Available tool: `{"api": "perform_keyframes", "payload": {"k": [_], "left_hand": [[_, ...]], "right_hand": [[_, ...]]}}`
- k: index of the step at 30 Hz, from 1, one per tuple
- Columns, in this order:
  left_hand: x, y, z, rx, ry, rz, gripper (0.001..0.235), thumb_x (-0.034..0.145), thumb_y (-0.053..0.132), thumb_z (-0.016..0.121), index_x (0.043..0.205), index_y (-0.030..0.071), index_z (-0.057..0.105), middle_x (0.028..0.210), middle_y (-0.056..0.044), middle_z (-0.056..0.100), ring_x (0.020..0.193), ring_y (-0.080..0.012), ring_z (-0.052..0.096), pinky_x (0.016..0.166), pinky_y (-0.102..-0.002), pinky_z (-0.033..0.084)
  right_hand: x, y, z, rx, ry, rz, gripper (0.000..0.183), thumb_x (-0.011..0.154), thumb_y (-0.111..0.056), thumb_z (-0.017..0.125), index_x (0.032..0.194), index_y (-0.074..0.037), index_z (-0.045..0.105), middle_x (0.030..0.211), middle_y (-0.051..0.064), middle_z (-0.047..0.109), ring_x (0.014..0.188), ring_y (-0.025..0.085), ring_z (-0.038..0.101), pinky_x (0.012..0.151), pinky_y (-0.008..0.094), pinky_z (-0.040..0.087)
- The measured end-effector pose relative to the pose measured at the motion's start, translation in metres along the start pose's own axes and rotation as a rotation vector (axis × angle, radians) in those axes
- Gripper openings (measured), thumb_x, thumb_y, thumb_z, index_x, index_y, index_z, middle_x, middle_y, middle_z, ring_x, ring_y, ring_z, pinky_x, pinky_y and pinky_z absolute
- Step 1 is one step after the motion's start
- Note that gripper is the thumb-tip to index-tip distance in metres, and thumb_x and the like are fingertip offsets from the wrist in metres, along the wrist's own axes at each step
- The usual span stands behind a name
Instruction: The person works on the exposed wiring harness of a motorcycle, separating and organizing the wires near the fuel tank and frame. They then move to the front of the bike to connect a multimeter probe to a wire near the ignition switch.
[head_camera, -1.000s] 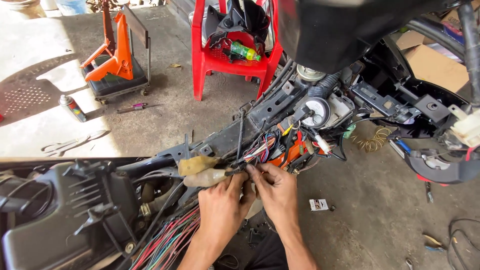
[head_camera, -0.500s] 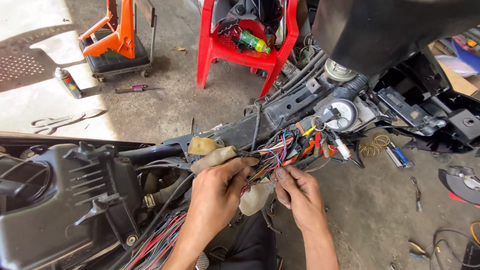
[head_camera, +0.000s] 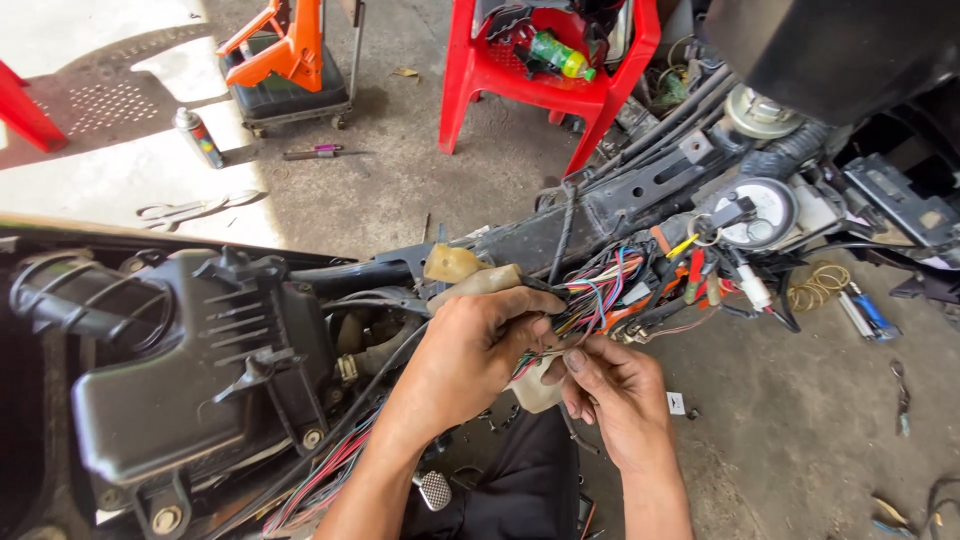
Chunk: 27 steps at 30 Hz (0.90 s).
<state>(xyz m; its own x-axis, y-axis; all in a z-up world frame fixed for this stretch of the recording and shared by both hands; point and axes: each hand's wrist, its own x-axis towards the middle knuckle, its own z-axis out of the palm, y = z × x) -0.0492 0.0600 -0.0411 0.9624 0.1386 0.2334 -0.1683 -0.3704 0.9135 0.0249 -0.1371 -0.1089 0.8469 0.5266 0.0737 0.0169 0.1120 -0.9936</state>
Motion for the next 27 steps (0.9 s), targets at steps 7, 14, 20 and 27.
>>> {"api": "perform_keyframes", "payload": {"k": [7,14,20,27], "left_hand": [[-0.002,0.002,-0.006,-0.097,-0.021,0.013,0.022,0.095,0.009,0.055,0.109,0.006,0.073,0.082,0.000,0.077,0.071,-0.0110,0.073,0.067,-0.027,0.054],[0.009,-0.015,-0.009,0.012,-0.126,0.234,0.016,0.091,0.014,0.058,0.092,0.009,0.073,0.074,0.000,0.072,0.065,-0.0161,0.060,0.097,-0.042,0.035],[0.011,-0.011,-0.015,0.012,-0.243,0.142,0.019,0.083,0.010,0.057,0.084,0.008,0.076,0.080,0.001,0.076,0.074,-0.0129,0.062,0.070,-0.031,0.051],[0.016,-0.003,-0.015,0.033,-0.276,-0.039,0.018,0.076,0.018,0.059,0.060,0.010,0.055,0.059,0.001,0.050,0.062,-0.0138,0.043,0.056,-0.034,0.040]], "right_hand": [[-0.008,-0.017,0.013,-0.202,0.097,-0.107,0.023,0.099,-0.015,0.064,0.082,-0.001,0.063,0.075,0.015,0.074,0.043,0.011,0.050,0.036,0.021,0.031],[-0.007,-0.015,0.023,-0.288,0.140,-0.155,0.024,0.103,-0.019,0.064,0.089,-0.001,0.059,0.074,0.015,0.068,0.042,0.012,0.052,0.036,0.022,0.032],[-0.010,-0.015,0.030,-0.375,0.137,-0.131,0.019,0.106,-0.012,0.067,0.100,0.006,0.066,0.077,0.018,0.068,0.047,0.013,0.051,0.040,0.023,0.032],[-0.016,-0.009,0.031,-0.426,0.180,-0.149,0.019,0.112,-0.007,0.065,0.102,0.009,0.064,0.085,0.021,0.068,0.050,0.014,0.050,0.043,0.022,0.032]]}}
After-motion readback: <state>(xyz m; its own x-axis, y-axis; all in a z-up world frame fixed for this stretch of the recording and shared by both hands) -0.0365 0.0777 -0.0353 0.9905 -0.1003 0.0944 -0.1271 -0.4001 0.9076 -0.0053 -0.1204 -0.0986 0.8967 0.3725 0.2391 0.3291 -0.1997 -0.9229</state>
